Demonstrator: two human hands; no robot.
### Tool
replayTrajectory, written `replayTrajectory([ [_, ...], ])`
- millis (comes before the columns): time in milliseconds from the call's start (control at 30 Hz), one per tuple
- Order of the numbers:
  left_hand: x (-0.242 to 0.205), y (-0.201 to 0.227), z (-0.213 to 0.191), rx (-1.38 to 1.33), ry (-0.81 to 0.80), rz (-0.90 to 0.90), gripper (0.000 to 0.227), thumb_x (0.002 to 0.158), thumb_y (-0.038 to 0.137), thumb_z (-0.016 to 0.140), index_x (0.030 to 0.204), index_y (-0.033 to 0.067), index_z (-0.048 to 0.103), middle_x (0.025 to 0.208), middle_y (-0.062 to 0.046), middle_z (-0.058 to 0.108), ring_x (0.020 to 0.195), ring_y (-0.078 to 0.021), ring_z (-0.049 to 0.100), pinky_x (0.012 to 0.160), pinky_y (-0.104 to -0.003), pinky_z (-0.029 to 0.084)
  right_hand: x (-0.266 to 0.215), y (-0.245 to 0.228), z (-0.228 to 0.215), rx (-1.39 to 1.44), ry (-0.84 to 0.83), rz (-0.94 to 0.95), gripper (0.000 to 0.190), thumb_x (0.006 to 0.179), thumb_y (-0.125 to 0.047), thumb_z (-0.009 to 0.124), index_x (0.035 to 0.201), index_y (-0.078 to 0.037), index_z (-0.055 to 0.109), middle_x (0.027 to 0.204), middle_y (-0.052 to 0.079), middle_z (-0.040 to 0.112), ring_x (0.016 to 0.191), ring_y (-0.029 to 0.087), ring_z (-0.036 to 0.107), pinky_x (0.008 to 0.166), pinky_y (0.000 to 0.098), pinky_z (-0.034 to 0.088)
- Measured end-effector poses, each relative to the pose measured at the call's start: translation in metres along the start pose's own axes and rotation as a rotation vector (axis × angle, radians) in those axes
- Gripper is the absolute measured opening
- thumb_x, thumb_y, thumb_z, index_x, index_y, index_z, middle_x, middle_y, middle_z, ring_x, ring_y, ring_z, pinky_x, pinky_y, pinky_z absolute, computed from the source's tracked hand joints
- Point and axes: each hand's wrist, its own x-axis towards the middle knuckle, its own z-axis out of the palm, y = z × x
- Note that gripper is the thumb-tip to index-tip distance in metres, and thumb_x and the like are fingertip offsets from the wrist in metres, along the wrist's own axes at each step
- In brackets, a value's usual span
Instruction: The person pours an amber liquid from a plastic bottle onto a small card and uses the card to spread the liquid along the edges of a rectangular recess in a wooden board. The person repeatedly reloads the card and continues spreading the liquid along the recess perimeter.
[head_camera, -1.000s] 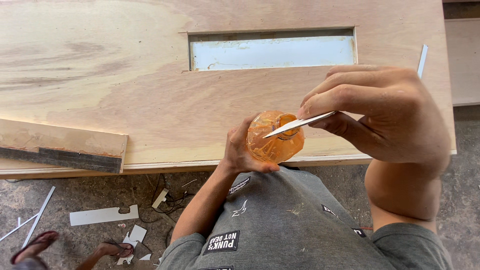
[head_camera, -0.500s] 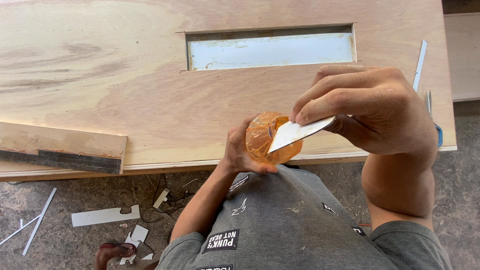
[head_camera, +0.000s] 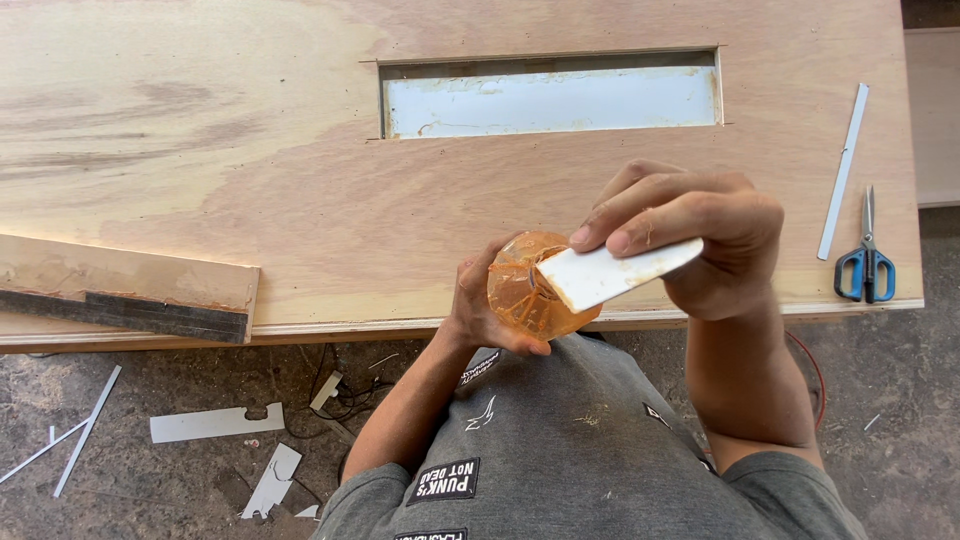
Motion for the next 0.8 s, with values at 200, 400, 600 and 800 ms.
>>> replayTrajectory([
  [200,0.011,0.016,0.001,-0.098,-0.026,-0.08,0.116,0.056,0.075,0.081,0.135,-0.0035,0.051,0.12,-0.011,0.072,0.108,-0.0206,0.073,0.097,-0.034,0.058,-0.012,0.01,0.008,0.037,0.033,-0.078,0.028,0.105,-0.032,0.054,0.103,-0.006,0.065,0.105,0.02,0.075,0.078,0.029,0.07,0.075,0.0381,0.056],
  [400,0.004,0.01,0.003,-0.085,0.047,0.004,0.124,0.053,0.073,0.085,0.139,-0.0073,0.048,0.125,-0.017,0.068,0.113,-0.0256,0.072,0.098,-0.037,0.059,-0.024,0.022,0.011,0.055,0.171,-0.094,0.027,0.107,-0.035,0.056,0.103,-0.01,0.064,0.103,0.018,0.074,0.075,0.031,0.067,0.073,0.0372,0.056],
  [600,0.005,0.011,0.002,-0.051,-0.01,-0.075,0.116,0.057,0.077,0.079,0.135,-0.0044,0.052,0.121,-0.013,0.071,0.11,-0.0215,0.073,0.1,-0.033,0.058,-0.008,-0.005,-0.001,-0.15,0.127,-0.076,0.023,0.106,-0.025,0.052,0.101,-0.004,0.06,0.097,0.023,0.073,0.071,0.029,0.072,0.071,0.0397,0.054],
  [800,0.008,0.014,0.003,0.09,-0.03,-0.126,0.111,0.055,0.08,0.077,0.133,0.003,0.054,0.118,-0.007,0.074,0.103,-0.0165,0.075,0.095,-0.029,0.058,0.028,-0.052,-0.012,-0.353,-0.137,-0.04,0.019,0.1,-0.003,0.047,0.1,0.009,0.062,0.094,0.028,0.074,0.077,0.036,0.076,0.067,0.0358,0.058],
])
